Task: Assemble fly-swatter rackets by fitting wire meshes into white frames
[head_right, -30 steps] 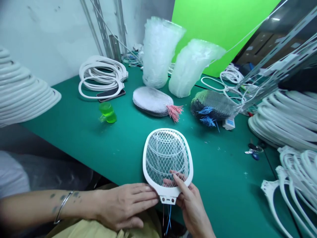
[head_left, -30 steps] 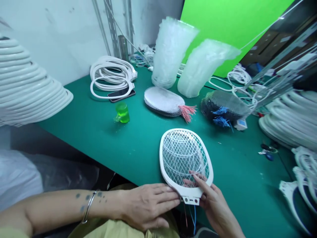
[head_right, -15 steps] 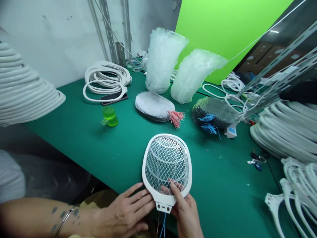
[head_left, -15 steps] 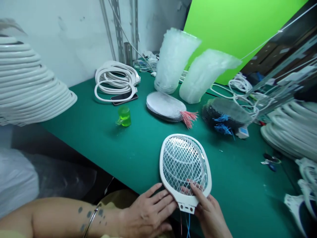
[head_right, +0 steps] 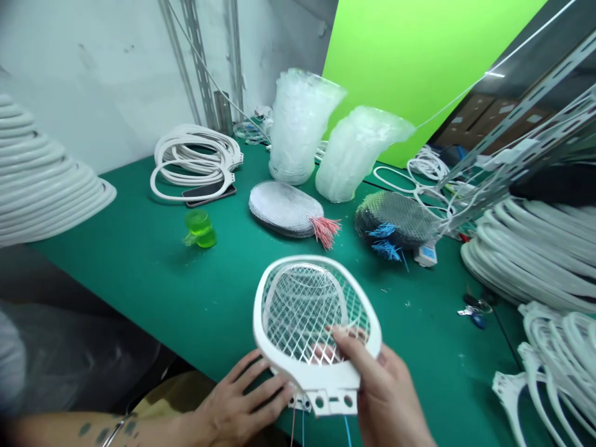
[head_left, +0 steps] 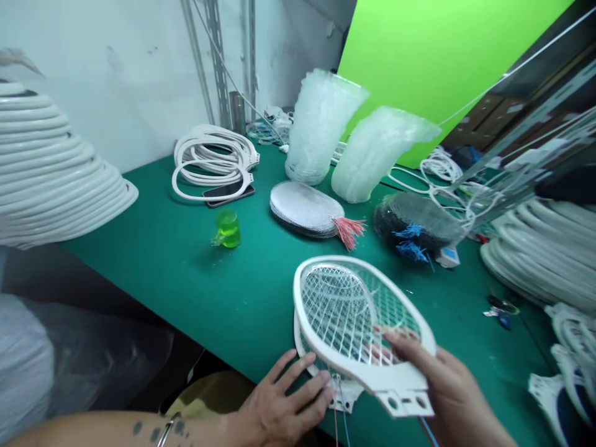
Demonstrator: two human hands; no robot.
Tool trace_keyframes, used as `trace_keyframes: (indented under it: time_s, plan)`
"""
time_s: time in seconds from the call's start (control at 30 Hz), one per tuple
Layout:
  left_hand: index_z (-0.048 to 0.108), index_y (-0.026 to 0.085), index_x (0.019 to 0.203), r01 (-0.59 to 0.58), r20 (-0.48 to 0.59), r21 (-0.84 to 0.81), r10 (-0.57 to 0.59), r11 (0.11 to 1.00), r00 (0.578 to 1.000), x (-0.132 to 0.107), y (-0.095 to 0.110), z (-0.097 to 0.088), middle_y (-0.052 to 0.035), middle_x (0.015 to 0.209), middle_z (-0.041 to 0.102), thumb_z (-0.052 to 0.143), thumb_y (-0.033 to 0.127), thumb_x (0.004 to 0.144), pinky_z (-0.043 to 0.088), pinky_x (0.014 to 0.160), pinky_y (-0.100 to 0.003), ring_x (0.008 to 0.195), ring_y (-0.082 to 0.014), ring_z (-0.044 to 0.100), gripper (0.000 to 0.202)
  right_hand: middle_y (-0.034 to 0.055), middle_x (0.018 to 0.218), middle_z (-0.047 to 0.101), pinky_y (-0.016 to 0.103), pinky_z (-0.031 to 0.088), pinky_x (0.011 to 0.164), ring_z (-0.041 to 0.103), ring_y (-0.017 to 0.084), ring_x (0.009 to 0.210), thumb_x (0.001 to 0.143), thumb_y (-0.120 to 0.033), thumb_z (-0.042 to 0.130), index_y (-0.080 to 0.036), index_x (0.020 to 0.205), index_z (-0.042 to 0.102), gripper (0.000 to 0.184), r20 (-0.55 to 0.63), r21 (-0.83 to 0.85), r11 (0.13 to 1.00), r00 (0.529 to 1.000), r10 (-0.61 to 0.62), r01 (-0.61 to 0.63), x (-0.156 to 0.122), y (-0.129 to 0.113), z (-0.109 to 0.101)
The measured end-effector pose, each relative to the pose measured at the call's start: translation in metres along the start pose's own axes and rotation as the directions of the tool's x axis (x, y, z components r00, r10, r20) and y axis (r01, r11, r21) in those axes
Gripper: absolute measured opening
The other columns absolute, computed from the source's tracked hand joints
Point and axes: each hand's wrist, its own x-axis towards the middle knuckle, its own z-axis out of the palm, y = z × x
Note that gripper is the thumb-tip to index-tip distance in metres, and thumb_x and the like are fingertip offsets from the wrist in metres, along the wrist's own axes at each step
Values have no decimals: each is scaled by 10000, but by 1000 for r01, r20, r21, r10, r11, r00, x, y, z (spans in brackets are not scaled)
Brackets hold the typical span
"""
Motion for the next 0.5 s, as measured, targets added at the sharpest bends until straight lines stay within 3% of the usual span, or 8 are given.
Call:
trace_keyframes:
  time_s: [0.1, 0.17, 0.27, 0.33, 0.4, 0.5]
  plan:
    - [593, 247, 1280, 3, -70, 51, 1, 999, 998, 1, -1, 4, -24, 1480, 433, 522, 455, 907, 415, 1047, -503, 1276, -341, 457, 433, 156, 762, 744, 283, 507, 374, 659, 248, 496, 404, -404, 902, -132, 940, 720, 628, -66, 10, 993, 991, -115, 116, -11, -36, 4]
    - [637, 251, 1221, 2, -141, 69, 8, 998, 990, 4, -2, 3, -16, 1460, 461, 537, 394, 904, 463, 1000, -456, 1242, -325, 494, 362, 173, 799, 746, 315, 539, 403, 685, 293, 552, 409, -432, 889, -138, 964, 718, 651, -93, 14, 990, 986, -135, 137, -17, -46, 4]
    - [660, 241, 1178, -12, -144, 18, 15, 1000, 989, 12, -7, -10, 3, 1369, 561, 563, 333, 898, 498, 941, -361, 1187, -278, 538, 310, 170, 924, 748, 382, 598, 500, 715, 360, 705, 482, -460, 853, -160, 1040, 691, 654, -103, 8, 984, 979, -175, 177, -16, -36, -12]
    - [654, 229, 1177, -18, -121, -85, 8, 996, 993, 19, -13, -25, 13, 1282, 628, 569, 383, 905, 490, 939, -326, 1134, -236, 568, 324, 137, 1052, 732, 393, 625, 645, 709, 364, 868, 568, -485, 820, -191, 1089, 671, 616, -127, -39, 956, 947, -295, 292, -10, -17, -36]
    - [648, 228, 1172, 3, -77, -231, -21, 973, 997, 31, -23, -42, 9, 1221, 663, 549, 448, 913, 471, 959, -321, 1103, -207, 581, 354, 98, 1120, 716, 388, 613, 776, 686, 344, 977, 653, -510, 775, -225, 1130, 665, 566, -199, -182, 874, 854, -481, 450, -4, 3, -66]
    - [608, 257, 1238, 160, 74, -384, -143, 909, 987, 59, -41, -56, -10, 1281, 626, 486, 451, 941, 408, 1039, -373, 1229, -228, 510, 375, 90, 1119, 714, 434, 612, 792, 675, 355, 1003, 717, -605, 677, -257, 1210, 651, 603, -279, -410, 707, 659, -699, 576, 1, 29, -104]
